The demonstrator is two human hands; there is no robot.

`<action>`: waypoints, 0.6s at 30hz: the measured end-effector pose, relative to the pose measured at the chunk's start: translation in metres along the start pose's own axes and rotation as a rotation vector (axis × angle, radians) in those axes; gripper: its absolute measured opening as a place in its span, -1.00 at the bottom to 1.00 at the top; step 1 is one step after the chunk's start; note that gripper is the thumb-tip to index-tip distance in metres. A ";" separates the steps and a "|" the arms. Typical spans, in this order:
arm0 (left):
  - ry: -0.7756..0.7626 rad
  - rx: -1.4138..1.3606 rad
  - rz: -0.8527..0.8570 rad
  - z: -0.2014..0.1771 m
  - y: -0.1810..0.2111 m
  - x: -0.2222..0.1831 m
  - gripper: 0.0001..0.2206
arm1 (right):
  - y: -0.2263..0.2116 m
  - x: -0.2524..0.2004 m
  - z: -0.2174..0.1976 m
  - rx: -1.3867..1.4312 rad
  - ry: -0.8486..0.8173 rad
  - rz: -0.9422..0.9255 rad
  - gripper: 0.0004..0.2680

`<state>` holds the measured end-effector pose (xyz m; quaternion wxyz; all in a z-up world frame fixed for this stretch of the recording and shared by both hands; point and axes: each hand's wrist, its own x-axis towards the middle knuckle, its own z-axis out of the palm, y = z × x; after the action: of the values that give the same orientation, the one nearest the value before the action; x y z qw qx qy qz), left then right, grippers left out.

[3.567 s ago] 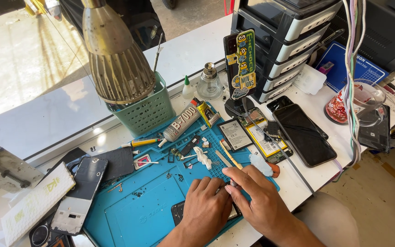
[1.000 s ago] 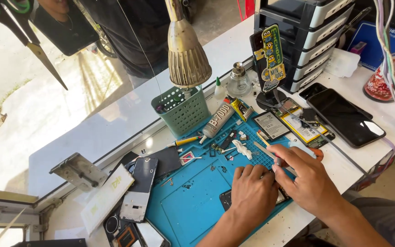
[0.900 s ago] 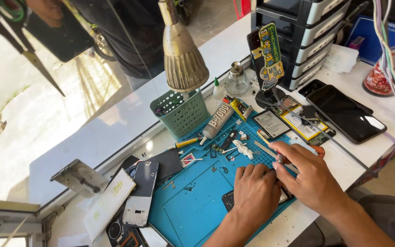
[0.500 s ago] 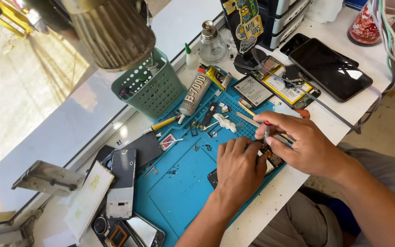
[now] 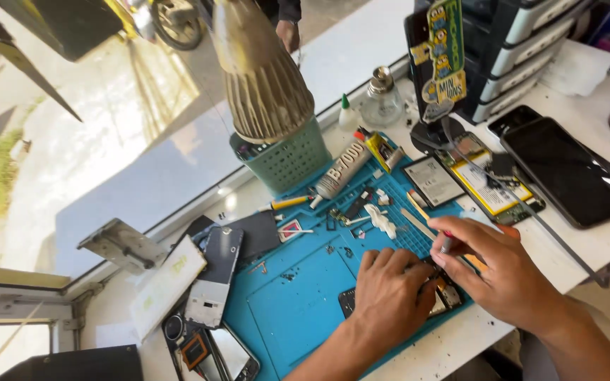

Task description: Disassembling a mobile phone by removing screws and internal components using a screwdriver

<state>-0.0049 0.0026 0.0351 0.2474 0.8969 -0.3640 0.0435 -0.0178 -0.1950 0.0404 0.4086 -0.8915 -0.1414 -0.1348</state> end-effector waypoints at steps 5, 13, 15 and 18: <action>0.034 0.032 0.008 0.012 -0.003 0.005 -0.80 | 0.002 0.001 -0.002 0.184 0.014 0.038 -0.64; -0.067 0.160 -0.025 0.032 -0.005 0.015 -0.72 | 0.007 -0.001 -0.003 0.219 0.061 0.229 -0.59; -0.007 0.203 -0.034 0.035 -0.004 0.016 -0.74 | 0.011 -0.001 -0.002 0.240 0.064 0.169 -0.58; -0.115 0.240 -0.048 0.032 -0.003 0.016 -0.74 | 0.009 0.003 -0.001 0.246 0.080 0.171 -0.60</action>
<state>0.0052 -0.0214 0.0098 0.1180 0.9296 -0.3480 0.0291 -0.0117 -0.2011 0.0357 0.5300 -0.8375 -0.0638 -0.1168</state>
